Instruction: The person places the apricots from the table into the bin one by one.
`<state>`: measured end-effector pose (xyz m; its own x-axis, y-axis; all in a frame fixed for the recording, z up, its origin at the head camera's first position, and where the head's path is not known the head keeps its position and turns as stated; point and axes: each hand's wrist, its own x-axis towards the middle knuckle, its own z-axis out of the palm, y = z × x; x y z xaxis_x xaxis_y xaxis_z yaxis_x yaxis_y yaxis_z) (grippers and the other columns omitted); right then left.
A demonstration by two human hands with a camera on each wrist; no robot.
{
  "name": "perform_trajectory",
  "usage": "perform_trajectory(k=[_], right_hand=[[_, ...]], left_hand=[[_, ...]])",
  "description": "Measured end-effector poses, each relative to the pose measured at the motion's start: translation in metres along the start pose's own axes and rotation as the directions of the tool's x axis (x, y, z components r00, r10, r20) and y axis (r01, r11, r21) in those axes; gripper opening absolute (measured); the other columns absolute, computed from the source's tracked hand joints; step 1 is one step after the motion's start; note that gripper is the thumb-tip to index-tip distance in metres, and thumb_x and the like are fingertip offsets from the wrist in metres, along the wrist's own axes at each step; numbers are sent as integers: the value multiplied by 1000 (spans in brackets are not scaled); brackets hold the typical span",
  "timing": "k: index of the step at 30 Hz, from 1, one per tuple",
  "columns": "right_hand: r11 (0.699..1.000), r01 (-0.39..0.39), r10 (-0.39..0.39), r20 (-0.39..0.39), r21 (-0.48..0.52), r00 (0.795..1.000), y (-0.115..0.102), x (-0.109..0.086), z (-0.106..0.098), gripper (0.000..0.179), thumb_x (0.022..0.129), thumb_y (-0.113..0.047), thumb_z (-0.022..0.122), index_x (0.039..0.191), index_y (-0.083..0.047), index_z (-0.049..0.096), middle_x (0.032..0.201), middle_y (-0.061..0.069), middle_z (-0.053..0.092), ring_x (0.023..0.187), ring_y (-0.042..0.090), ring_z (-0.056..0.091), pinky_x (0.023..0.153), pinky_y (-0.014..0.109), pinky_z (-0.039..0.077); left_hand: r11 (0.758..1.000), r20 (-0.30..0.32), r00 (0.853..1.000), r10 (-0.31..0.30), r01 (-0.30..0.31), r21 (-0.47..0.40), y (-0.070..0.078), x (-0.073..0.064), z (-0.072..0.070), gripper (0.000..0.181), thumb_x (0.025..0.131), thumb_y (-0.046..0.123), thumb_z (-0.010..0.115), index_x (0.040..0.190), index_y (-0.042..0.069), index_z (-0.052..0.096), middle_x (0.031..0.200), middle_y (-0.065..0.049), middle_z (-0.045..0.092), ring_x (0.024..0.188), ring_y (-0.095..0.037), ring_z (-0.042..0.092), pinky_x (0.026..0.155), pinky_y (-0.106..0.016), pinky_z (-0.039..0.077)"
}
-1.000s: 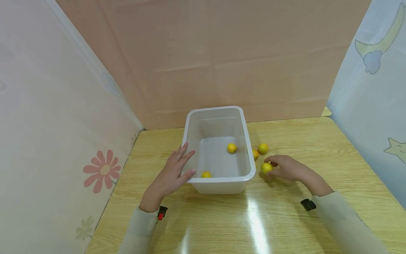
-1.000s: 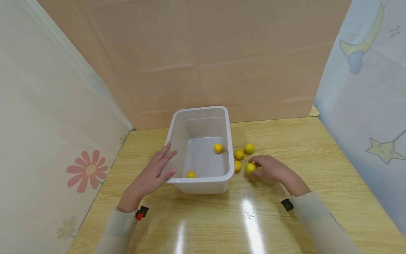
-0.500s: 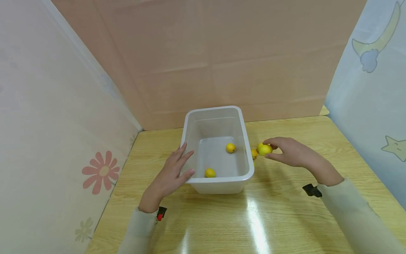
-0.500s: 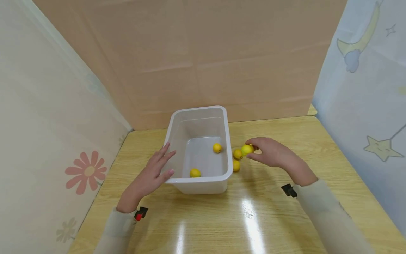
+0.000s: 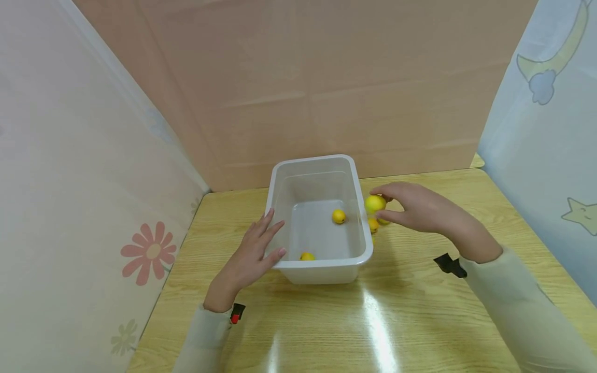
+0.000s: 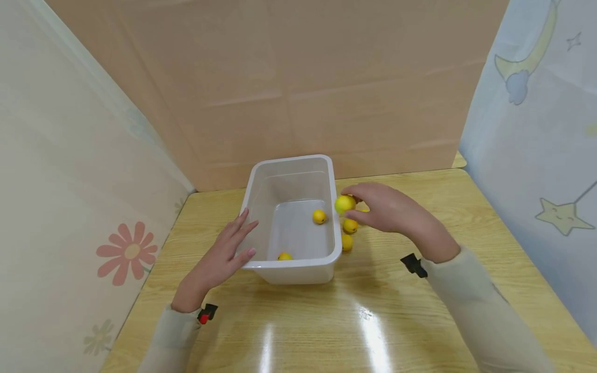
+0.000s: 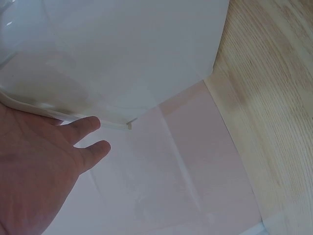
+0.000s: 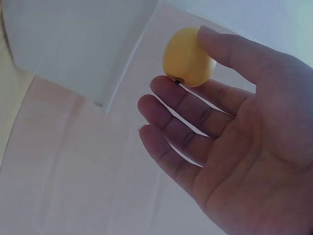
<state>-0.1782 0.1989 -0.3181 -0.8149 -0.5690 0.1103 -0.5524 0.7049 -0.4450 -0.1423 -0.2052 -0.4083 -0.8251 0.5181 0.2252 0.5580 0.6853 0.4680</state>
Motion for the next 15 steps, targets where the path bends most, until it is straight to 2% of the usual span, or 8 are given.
perform_trajectory(k=[6,11,15], right_hand=[[1000,2,-2,17,4,1000,-13,9,-1,34,94,-23,74,126,-14,67,110,-5,69,106,18,62,95,45,50],[1000,7,-7,22,-1,1000,-20,15,1,43,94,-23,74,133,-9,63,115,0,69,110,22,62,98,48,49],[1000,25,-25,25,0,999,-23,18,3,41,95,-24,73,132,-10,63,116,0,68,112,23,62,98,49,49]], left_hand=[[1000,-1,1000,-4,4,-4,-1,-1,0,63,105,46,50,158,15,37,171,-8,9,156,-31,9,124,-58,7],[1000,2,1000,-10,10,-8,0,-1,0,64,104,45,51,158,15,36,171,-8,9,157,-29,7,124,-58,6],[1000,7,1000,-18,18,-16,2,-1,-1,64,104,45,51,158,14,36,171,-7,8,157,-28,6,124,-58,6]])
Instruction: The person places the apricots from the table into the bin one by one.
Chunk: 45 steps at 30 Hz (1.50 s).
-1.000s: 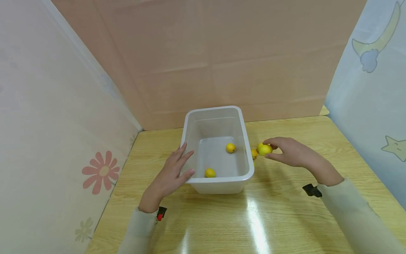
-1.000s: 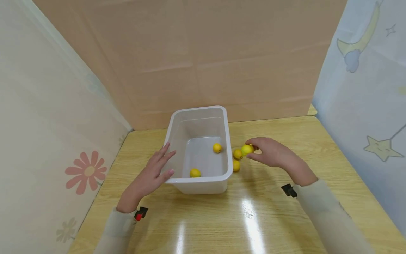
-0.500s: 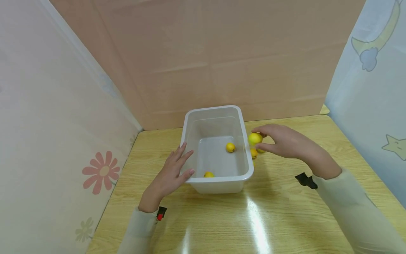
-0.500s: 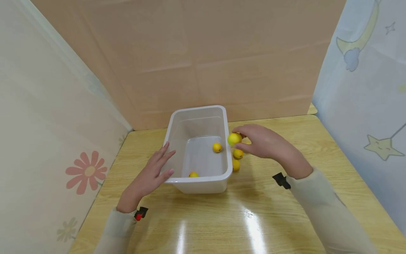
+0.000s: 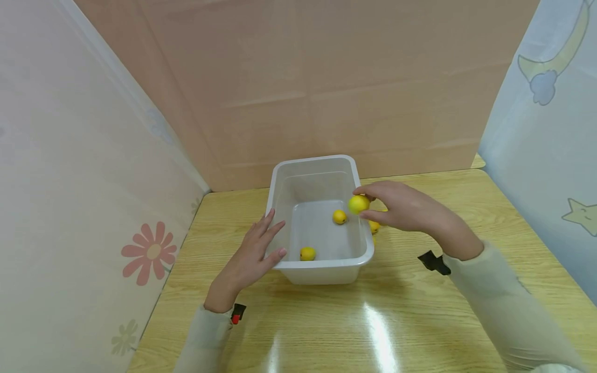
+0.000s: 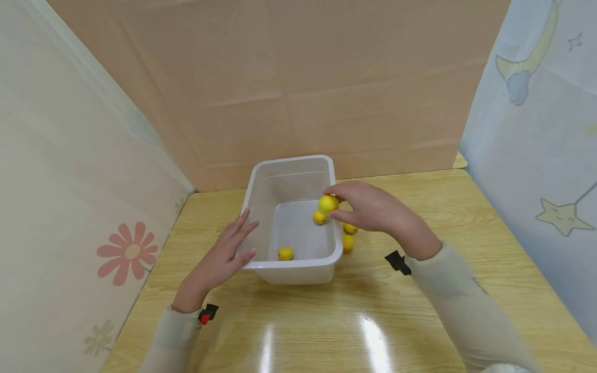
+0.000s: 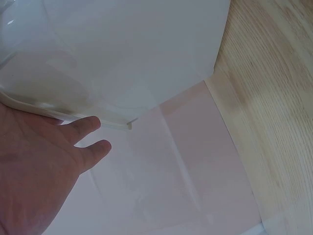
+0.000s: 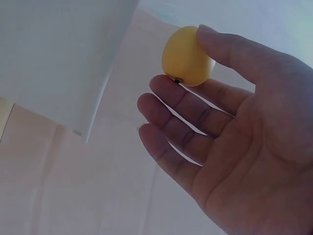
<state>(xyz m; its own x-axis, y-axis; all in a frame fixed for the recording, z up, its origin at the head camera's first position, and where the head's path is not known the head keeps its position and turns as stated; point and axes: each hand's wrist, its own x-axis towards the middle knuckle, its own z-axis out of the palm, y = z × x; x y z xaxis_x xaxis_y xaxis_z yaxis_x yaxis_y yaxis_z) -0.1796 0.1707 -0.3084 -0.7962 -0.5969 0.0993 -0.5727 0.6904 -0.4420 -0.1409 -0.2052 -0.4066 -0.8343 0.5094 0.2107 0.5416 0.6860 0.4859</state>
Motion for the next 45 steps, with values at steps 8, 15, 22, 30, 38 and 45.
perform_trajectory(k=[8,15,22,30,38,45], right_hand=[[999,34,-34,-2,29,999,-4,8,5,32,94,-22,74,124,-13,66,108,-3,67,104,18,61,93,43,49],[1000,-5,5,14,20,1000,-5,9,6,47,97,-28,71,138,-8,59,113,1,67,110,23,61,97,48,49],[999,-43,43,10,21,999,-1,5,3,50,99,-34,68,141,-10,58,120,5,67,115,25,60,99,51,48],[996,-79,80,-25,47,996,10,0,-1,50,99,-33,67,142,-9,57,118,7,68,113,26,62,97,52,49],[995,-70,73,-48,69,996,31,-4,3,46,100,-29,66,139,-5,59,110,6,69,106,26,64,94,52,50],[991,-97,102,-48,95,994,59,-4,11,45,101,-30,65,137,-3,59,107,6,71,103,26,66,91,52,51]], left_hand=[[1000,-2,1000,-3,3,-10,1,0,1,64,104,45,51,158,14,37,171,-8,9,157,-28,6,124,-57,6],[1000,-6,1000,0,0,-8,0,0,1,63,104,45,52,158,14,37,171,-7,9,157,-27,6,124,-57,7],[1000,-4,1000,-6,6,-9,-1,-1,1,63,104,45,51,158,15,36,171,-7,9,157,-28,6,124,-57,6],[1000,-3,1000,-8,8,-10,0,0,0,63,104,45,51,158,15,37,171,-3,7,157,-28,6,124,-57,6],[1000,0,1000,-10,10,-8,-1,0,1,64,104,46,51,158,16,36,171,-2,7,157,-27,5,124,-58,7],[1000,-9,1000,4,-4,-7,-2,0,2,64,104,47,51,158,16,37,171,-5,9,157,-28,6,123,-59,8]])
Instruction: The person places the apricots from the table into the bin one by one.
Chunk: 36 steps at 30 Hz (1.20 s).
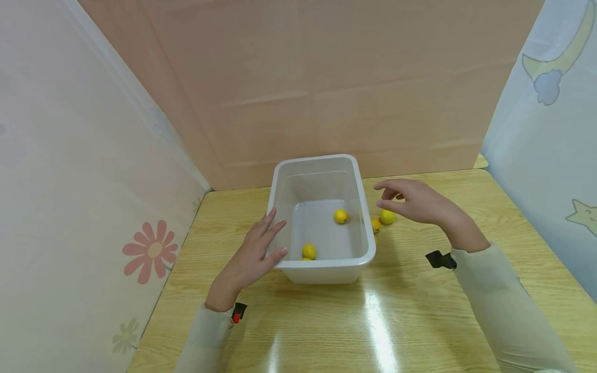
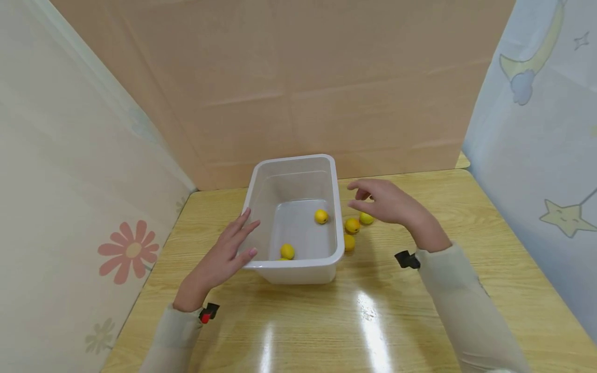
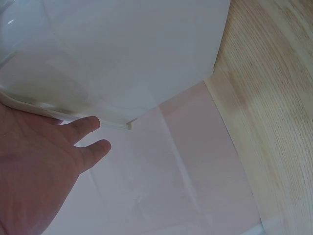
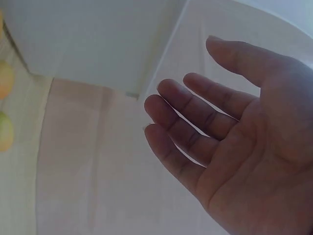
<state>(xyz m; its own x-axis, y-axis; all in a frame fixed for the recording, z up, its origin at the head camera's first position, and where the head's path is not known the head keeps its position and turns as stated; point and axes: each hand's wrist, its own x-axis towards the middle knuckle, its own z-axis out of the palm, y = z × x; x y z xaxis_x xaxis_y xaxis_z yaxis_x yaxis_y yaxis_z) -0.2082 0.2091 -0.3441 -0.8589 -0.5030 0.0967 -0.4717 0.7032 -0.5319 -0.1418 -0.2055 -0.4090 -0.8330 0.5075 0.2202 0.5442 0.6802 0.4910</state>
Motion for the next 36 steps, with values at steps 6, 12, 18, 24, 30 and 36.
perform_trajectory(k=[6,12,18,24,30,36], right_hand=[[998,-64,64,19,25,998,26,3,7,45,101,-30,64,136,-2,59,110,9,71,102,27,66,87,50,54],[994,-100,100,7,52,995,47,4,20,47,102,-32,63,138,-2,56,111,10,70,104,31,66,87,51,55],[990,-125,125,-5,73,992,63,8,35,48,102,-28,63,139,1,54,112,14,68,106,36,64,88,54,54],[986,-155,156,-1,55,988,80,9,52,49,102,-23,62,141,4,51,116,20,65,107,37,62,89,55,53],[982,-189,188,7,32,982,96,9,64,51,102,-24,62,142,6,49,117,23,65,106,38,61,89,56,52],[977,-213,213,24,9,977,107,10,70,54,102,-26,61,142,8,49,114,23,65,101,36,62,87,55,52]], left_hand=[[1000,-8,1000,11,-10,8,1,0,0,64,104,48,50,157,14,38,171,-8,10,157,-30,9,124,-58,8],[1000,-14,1000,19,-19,5,2,1,0,64,104,47,51,157,13,39,170,-12,13,156,-32,11,124,-58,8],[1000,-21,1000,17,-16,3,0,0,1,65,104,48,51,157,14,38,170,-9,11,156,-32,11,123,-59,9],[1000,-18,1000,11,-11,0,-1,0,2,64,104,46,51,157,14,38,171,-6,10,156,-32,10,123,-60,10],[1000,-9,1000,-4,4,-3,-1,-1,1,64,104,47,51,158,16,37,171,-5,9,156,-31,9,122,-62,11],[1000,-9,1000,-10,10,-5,-1,-1,1,64,104,46,52,158,18,36,171,-3,8,156,-31,9,121,-64,12]])
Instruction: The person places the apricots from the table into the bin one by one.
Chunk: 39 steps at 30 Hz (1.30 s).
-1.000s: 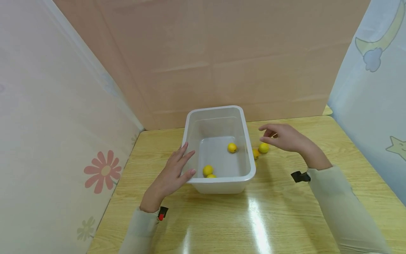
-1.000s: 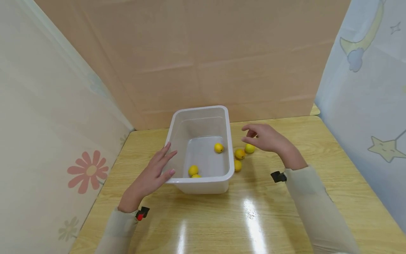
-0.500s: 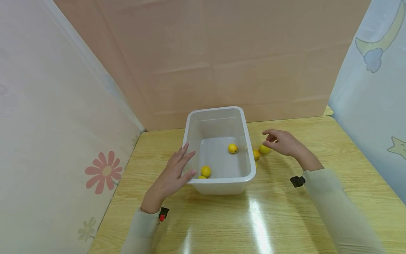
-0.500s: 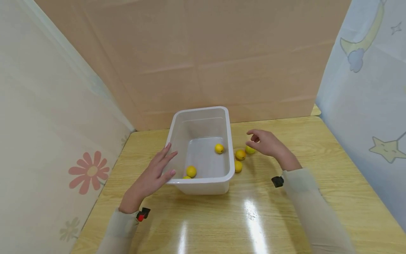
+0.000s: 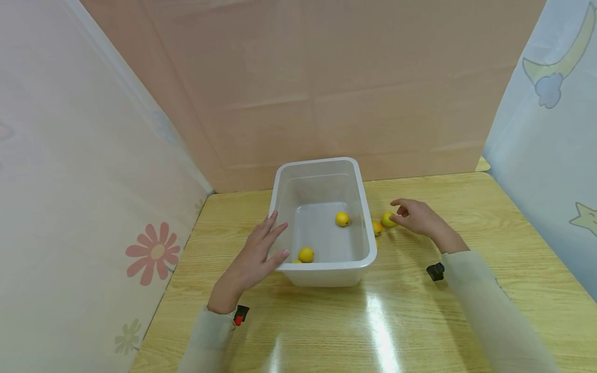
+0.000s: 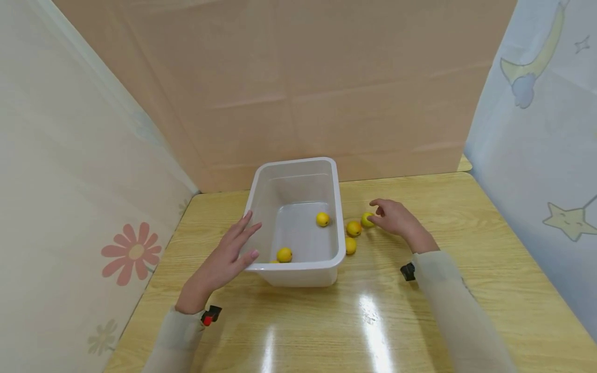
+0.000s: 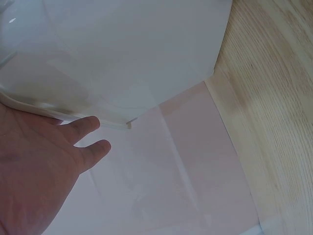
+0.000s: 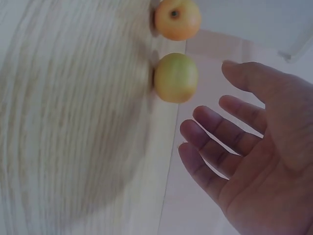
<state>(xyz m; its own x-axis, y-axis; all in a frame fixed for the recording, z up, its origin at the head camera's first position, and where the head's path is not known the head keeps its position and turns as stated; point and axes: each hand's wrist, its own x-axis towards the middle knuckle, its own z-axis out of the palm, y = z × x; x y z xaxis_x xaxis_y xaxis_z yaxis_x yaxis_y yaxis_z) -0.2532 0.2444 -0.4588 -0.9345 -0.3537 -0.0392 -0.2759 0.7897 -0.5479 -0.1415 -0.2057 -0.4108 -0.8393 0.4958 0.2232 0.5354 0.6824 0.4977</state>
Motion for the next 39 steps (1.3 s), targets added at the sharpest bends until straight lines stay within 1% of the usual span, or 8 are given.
perform_trajectory(k=[7,9,14,17,23,27,32,39], right_hand=[[1000,1,-1,11,-18,1000,9,6,8,53,100,-23,64,139,8,52,105,18,65,91,29,60,81,50,51],[1000,-10,11,14,-27,1000,12,7,11,53,99,-25,64,140,7,52,105,17,65,91,30,60,82,50,51],[998,-50,52,39,-34,998,16,11,15,53,99,-27,63,141,3,53,110,20,65,98,34,59,87,55,50],[998,-61,62,46,-36,997,16,13,17,52,98,-27,63,140,2,54,108,18,64,96,33,58,86,53,50],[998,-37,39,44,-59,998,16,17,18,49,97,-26,65,136,3,57,96,12,62,85,27,55,77,45,48],[997,-29,32,47,-70,998,15,18,19,48,96,-25,67,135,2,57,93,9,62,82,25,54,75,42,47],[998,-25,28,44,-63,999,10,16,15,49,96,-23,66,136,4,56,99,13,65,86,27,57,79,46,50],[998,32,-30,30,-63,999,-7,13,0,50,96,-21,68,134,9,55,106,20,67,91,31,61,83,52,52]], left_hand=[[1000,2,1000,-6,6,-3,0,0,1,64,104,47,52,159,20,35,171,0,7,157,-30,8,121,-64,12],[1000,2,1000,-4,4,-5,0,0,1,64,104,47,52,159,19,35,171,-1,7,157,-30,7,121,-64,12],[1000,2,1000,-3,3,-8,1,0,1,64,104,47,51,159,18,36,171,-2,7,157,-30,7,121,-64,13],[1000,0,1000,1,-1,-5,1,0,1,63,104,47,51,158,18,36,171,-3,8,157,-31,8,121,-64,14],[1000,-5,1000,7,-7,8,1,0,1,64,104,46,52,158,16,37,171,-4,9,157,-30,8,122,-62,13],[1000,-3,1000,8,-8,9,2,0,1,64,104,46,52,158,16,37,171,-4,9,157,-29,8,122,-62,12],[1000,-3,1000,5,-5,6,2,0,0,64,104,45,52,158,16,37,171,-4,9,157,-29,8,122,-61,11],[1000,-2,1000,-1,1,4,2,0,0,63,104,44,53,158,16,36,171,-4,9,157,-29,8,123,-61,11]])
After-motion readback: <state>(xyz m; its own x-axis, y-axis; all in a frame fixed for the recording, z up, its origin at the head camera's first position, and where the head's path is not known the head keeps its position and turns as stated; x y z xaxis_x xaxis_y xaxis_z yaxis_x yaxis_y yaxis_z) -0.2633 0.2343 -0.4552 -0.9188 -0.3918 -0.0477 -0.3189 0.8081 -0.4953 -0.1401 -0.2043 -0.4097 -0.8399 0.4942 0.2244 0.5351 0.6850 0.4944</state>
